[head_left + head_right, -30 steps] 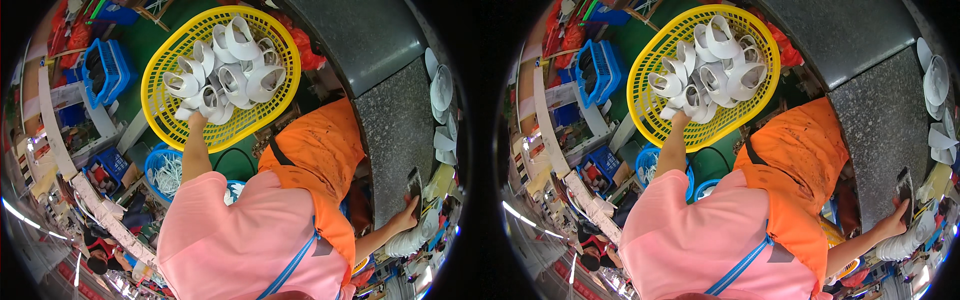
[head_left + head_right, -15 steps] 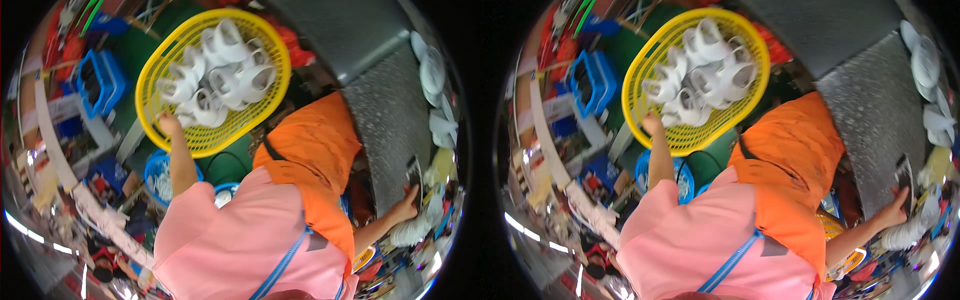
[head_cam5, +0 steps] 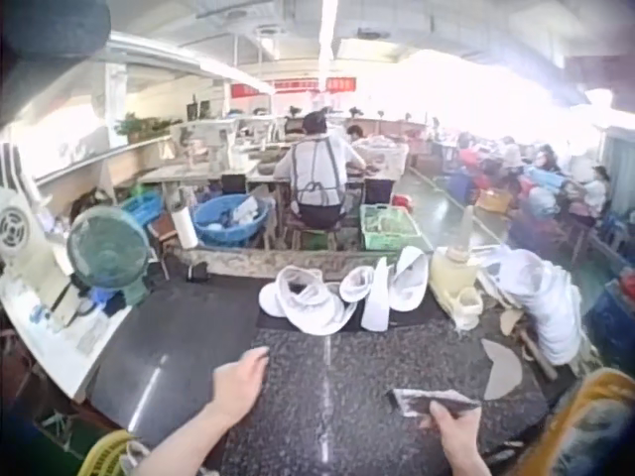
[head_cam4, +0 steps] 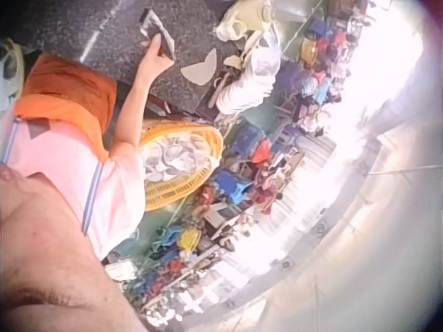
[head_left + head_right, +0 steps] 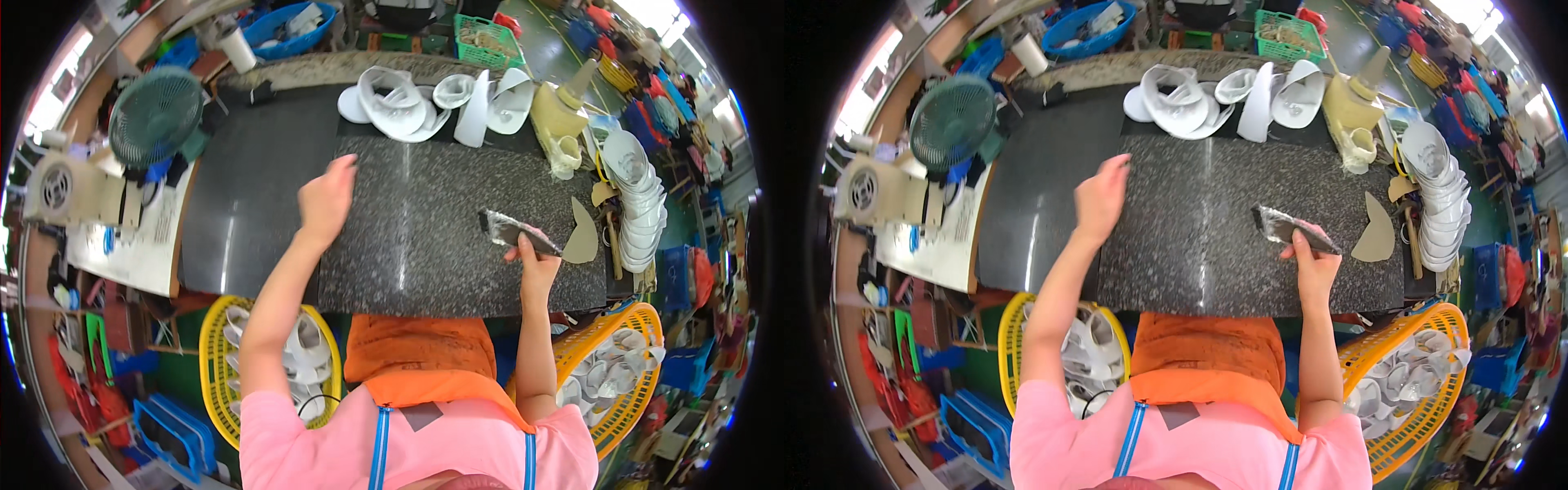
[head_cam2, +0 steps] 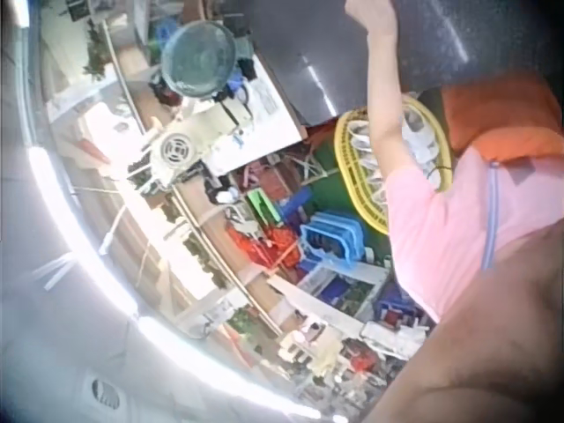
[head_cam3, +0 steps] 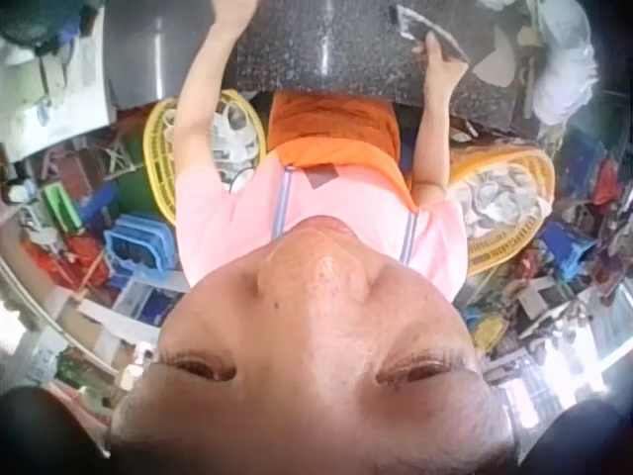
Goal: The person takes shoe upper pieces, dips an applicator tool into a glue dispenser to apply adhesive along their edges, and folds and presses them by hand on the table.
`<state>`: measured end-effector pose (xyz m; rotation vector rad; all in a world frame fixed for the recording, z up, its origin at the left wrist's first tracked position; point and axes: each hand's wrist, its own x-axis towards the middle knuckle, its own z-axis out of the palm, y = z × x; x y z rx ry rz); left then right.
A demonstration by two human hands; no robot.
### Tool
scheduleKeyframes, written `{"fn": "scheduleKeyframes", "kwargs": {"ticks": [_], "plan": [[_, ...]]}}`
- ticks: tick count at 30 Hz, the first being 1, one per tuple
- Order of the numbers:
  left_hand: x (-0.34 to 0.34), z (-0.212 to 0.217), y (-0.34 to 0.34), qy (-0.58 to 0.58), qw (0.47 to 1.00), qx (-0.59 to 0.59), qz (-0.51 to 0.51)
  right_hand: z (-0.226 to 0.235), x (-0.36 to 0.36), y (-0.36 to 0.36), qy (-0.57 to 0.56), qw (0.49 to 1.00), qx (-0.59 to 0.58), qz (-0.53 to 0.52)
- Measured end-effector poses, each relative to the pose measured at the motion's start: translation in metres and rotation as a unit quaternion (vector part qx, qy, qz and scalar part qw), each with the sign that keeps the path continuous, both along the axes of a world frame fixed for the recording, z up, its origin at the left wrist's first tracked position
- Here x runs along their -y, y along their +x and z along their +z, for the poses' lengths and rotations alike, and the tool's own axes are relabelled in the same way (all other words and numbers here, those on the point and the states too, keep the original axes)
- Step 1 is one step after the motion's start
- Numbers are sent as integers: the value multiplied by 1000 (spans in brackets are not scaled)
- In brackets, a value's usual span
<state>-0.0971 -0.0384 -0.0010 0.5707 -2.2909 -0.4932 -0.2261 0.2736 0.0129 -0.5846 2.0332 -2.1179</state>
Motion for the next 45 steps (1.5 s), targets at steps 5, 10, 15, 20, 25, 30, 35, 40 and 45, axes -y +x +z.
{"fn": "scheduleKeyframes", "kwargs": {"ticks": [5, 10, 15, 20, 25, 30, 35, 40, 45], "plan": [[6, -11, -164, -131, 990, 10, -52, 7, -4, -22, -39, 999, 15, -23], [-41, 16, -233, -159, 983, 30, -88, 6, -17, -55, -42, 997, 20, -69], [-1, 18, -243, 85, 980, 12, -178, 25, -24, -146, 151, 963, -92, -202], [44, 65, -166, 422, 863, -81, -266, 32, -33, -267, 392, 869, -223, -205], [139, 53, -54, 558, 734, -242, -303, 7, -27, -314, 430, 852, -252, -161], [190, -19, 34, 712, 615, -249, -230, 32, 7, -271, 370, 829, -256, -332], [161, -21, 32, 690, 695, -194, 59, 15, 95, -255, 280, 861, -404, -127], [94, 10, 18, 171, 939, -173, 244, -25, 156, -337, 408, 881, -172, -168], [-35, 56, -26, 140, 982, 25, -124, 72, 158, -230, 355, 852, -368, -113]]}}
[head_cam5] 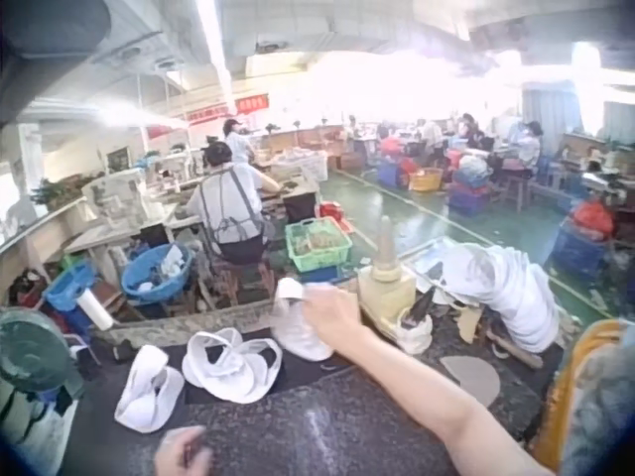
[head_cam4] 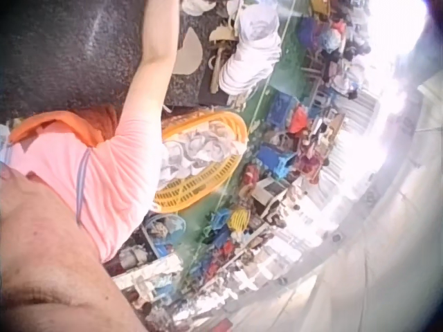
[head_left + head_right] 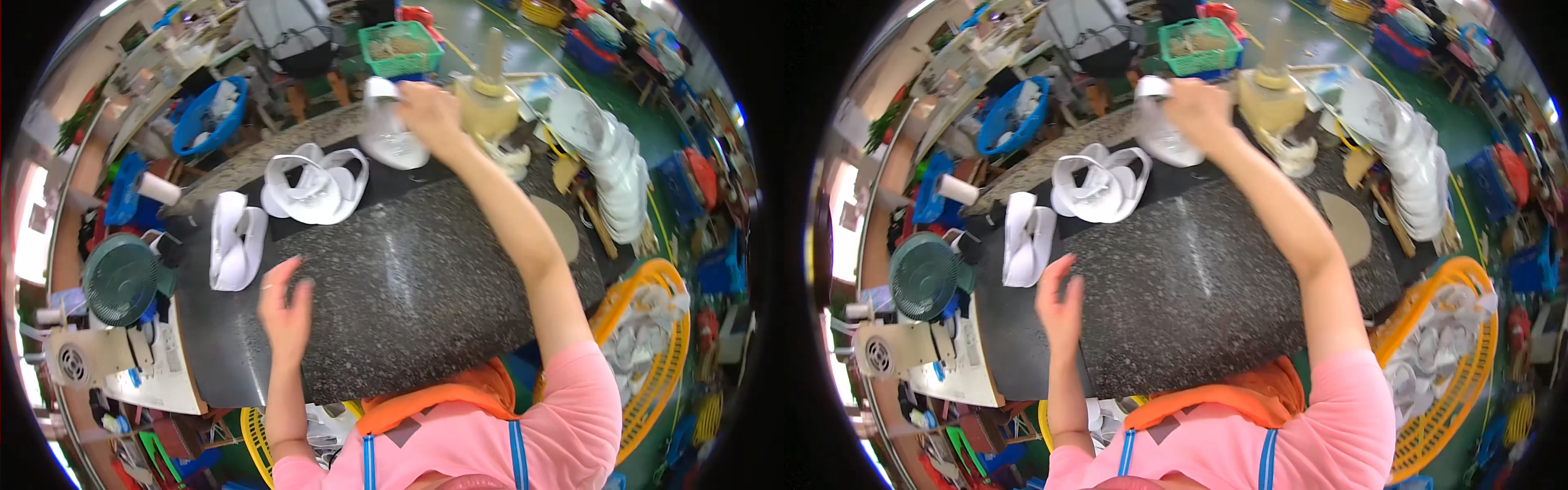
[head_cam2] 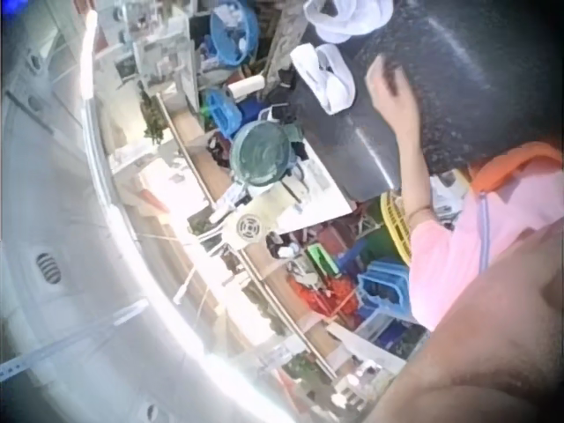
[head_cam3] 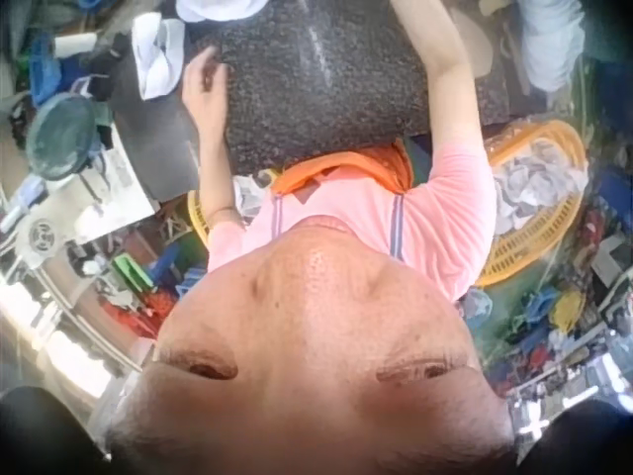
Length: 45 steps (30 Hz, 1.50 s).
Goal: The person takes shoe upper pieces, dips an applicator tool into a glue dispenser to apply adhesive along their edges, and folds and presses them by hand on the table.
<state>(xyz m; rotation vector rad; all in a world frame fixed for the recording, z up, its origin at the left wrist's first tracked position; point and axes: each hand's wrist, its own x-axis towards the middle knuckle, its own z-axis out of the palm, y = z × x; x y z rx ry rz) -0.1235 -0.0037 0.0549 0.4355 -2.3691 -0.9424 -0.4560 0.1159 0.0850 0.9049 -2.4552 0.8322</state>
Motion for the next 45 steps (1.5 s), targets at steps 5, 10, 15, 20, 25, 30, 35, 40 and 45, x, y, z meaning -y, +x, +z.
{"fn": "scheduleKeyframes", "kwargs": {"ticks": [5, 10, 15, 20, 25, 30, 35, 40, 45], "plan": [[-16, 10, -78, -99, 988, -82, -90, 5, 5, 121, 1, 974, 64, 218], [-14, 5, -84, -216, 956, 98, -175, -61, -23, 143, -135, 952, 88, 261], [-13, -14, -74, -287, 922, 182, -185, -92, -35, 153, -110, 962, 100, 230], [-24, -29, -54, -351, 902, -47, -246, -83, -42, 156, -67, 969, 147, 187], [-39, -73, -8, -357, 923, -31, -142, -101, -36, 160, -144, 953, 198, 179], [-50, -82, -5, -297, 950, -26, -92, -90, -47, 171, -55, 978, 92, 179], [-46, -74, -4, -144, 985, 80, -52, -86, -58, 195, 48, 905, 34, 422], [-32, -72, -5, -87, 989, 68, -102, -119, -54, 182, 45, 911, 14, 411], [-25, -74, -7, -75, 988, 6, -137, -114, -59, 178, 5, 914, 40, 404]]}}
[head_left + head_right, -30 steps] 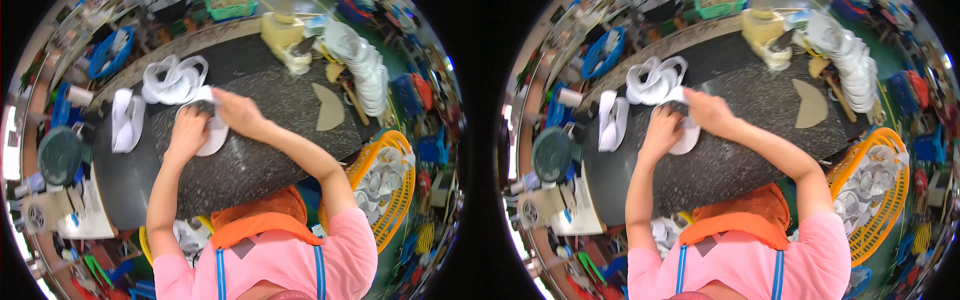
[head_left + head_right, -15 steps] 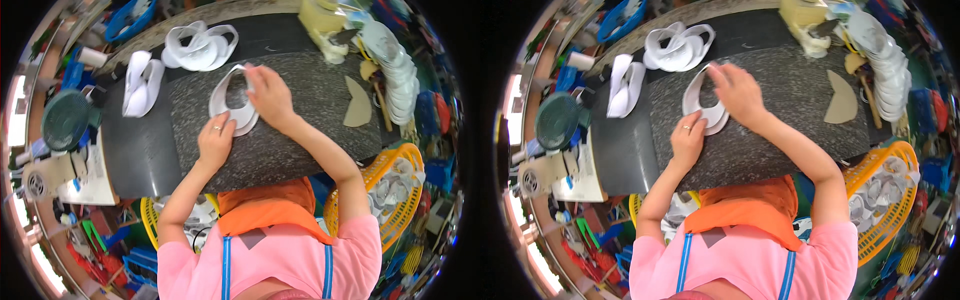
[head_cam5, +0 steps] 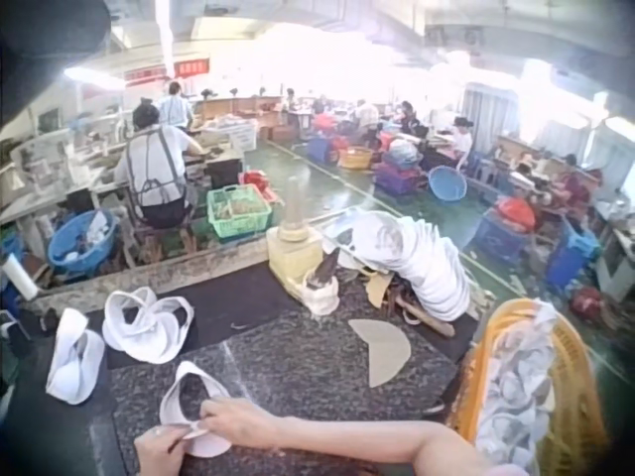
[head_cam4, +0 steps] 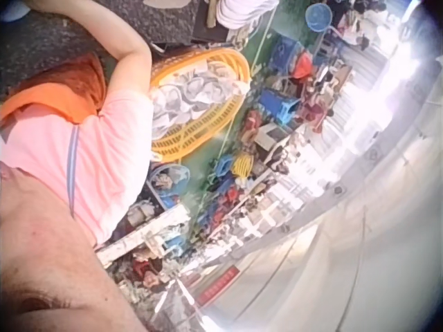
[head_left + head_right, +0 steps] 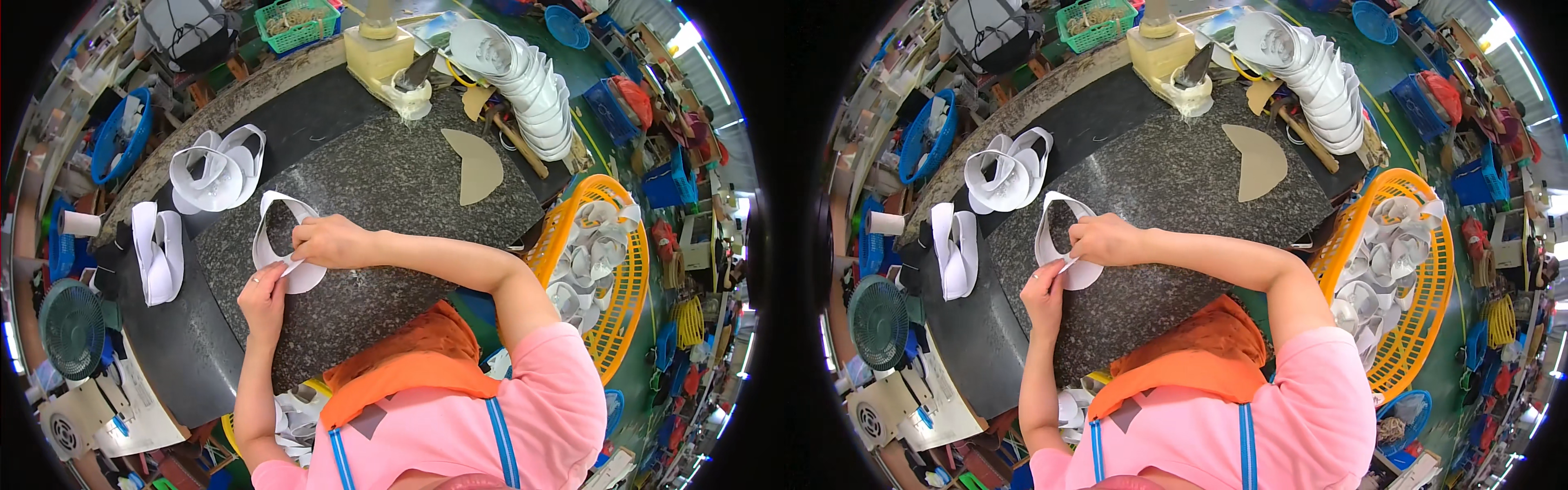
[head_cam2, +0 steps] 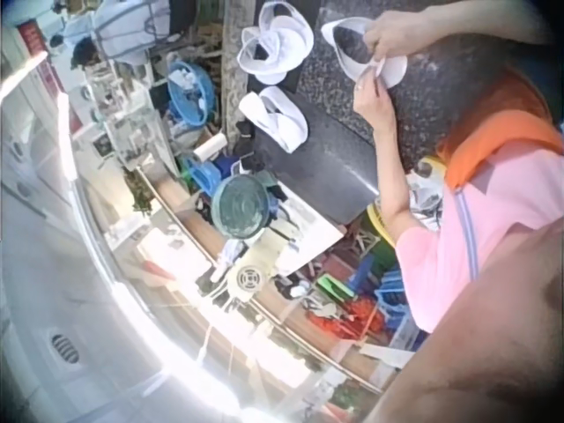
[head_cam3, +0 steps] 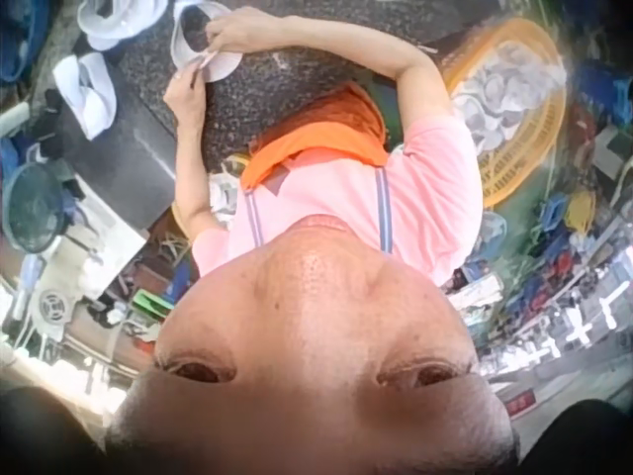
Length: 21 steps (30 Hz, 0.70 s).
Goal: The person takes shoe upper pieces, dips an applicator tool into a glue dispenser to apply adhesive along their edges, and folds and presses them by hand on the table.
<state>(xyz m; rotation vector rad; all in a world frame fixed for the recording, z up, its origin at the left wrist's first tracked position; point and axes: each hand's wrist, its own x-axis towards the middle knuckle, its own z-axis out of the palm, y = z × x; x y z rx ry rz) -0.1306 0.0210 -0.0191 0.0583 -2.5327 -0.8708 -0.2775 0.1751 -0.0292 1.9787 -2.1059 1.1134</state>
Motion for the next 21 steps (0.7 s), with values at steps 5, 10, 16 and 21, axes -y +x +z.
{"fn": "scheduleKeyframes", "kwargs": {"ticks": [5, 10, 16, 21], "plan": [[1, 4, 4, -159, 986, -28, -47, 2, -6, 1, 16, 999, -34, 31], [-4, -2, 17, -272, 961, -43, -41, -4, -11, 2, 21, 991, -106, 80], [-12, 3, 19, -306, 951, -5, -51, 7, -22, 8, 48, 989, -115, 78], [-28, 0, 20, -285, 957, 55, -4, 14, -36, 21, 37, 990, -134, 23]]}}
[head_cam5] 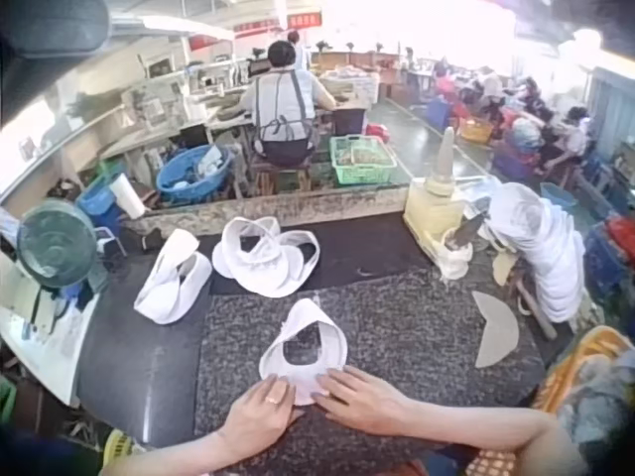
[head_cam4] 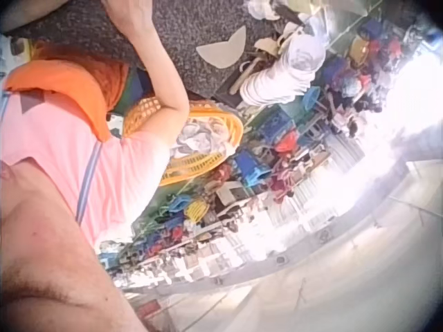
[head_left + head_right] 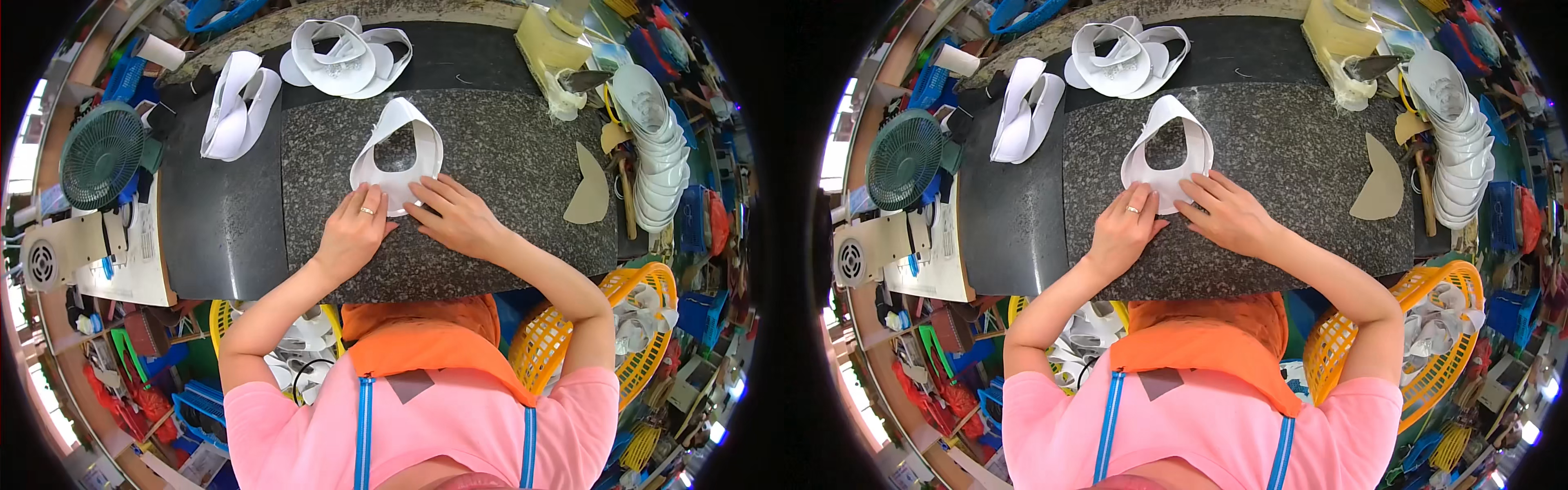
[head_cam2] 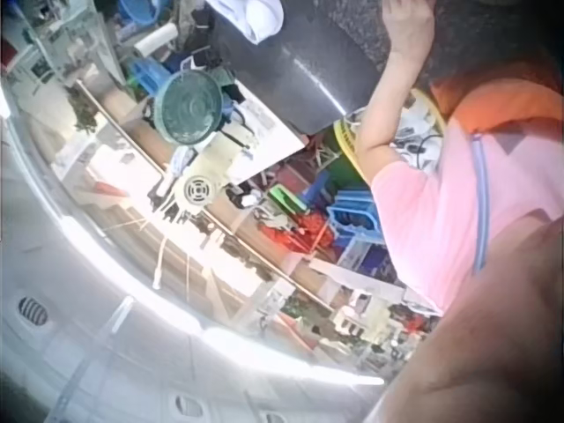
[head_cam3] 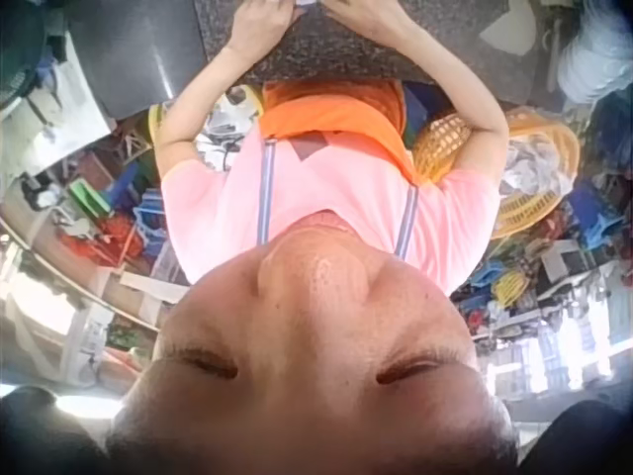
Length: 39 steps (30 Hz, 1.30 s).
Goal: The person takes shoe upper pieces, dips an applicator tool into a glue dispenser to apply adhesive along their edges, and folds and presses them by hand on the table.
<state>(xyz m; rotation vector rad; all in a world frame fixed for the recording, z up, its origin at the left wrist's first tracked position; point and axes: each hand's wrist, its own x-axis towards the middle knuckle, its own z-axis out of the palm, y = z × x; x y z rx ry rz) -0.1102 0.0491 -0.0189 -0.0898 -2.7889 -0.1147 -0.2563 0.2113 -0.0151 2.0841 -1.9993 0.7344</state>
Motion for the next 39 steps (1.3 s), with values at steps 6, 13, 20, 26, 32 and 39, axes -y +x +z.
{"fn": "scheduleKeyframes", "kwargs": {"ticks": [6, 13, 20, 26, 32, 39], "plan": [[-4, 18, -8, -21, 999, 28, -9, 20, -40, -151, -318, 846, 184, -386], [-12, 18, -12, -77, 995, 59, 16, 47, -67, -278, 18, 763, 331, -555], [7, 49, -31, 116, 989, -56, 75, 38, -92, -224, -22, 910, -116, -398], [0, 38, -59, 45, 984, -166, -38, 38, -92, -210, 11, 866, -157, -476], [-4, -9, -43, 55, 988, -121, -74, 74, -104, -171, -208, 694, 556, -408], [-8, -12, -38, 74, 984, -138, -80, 64, -19, -43, 19, 919, 375, -121]]}}
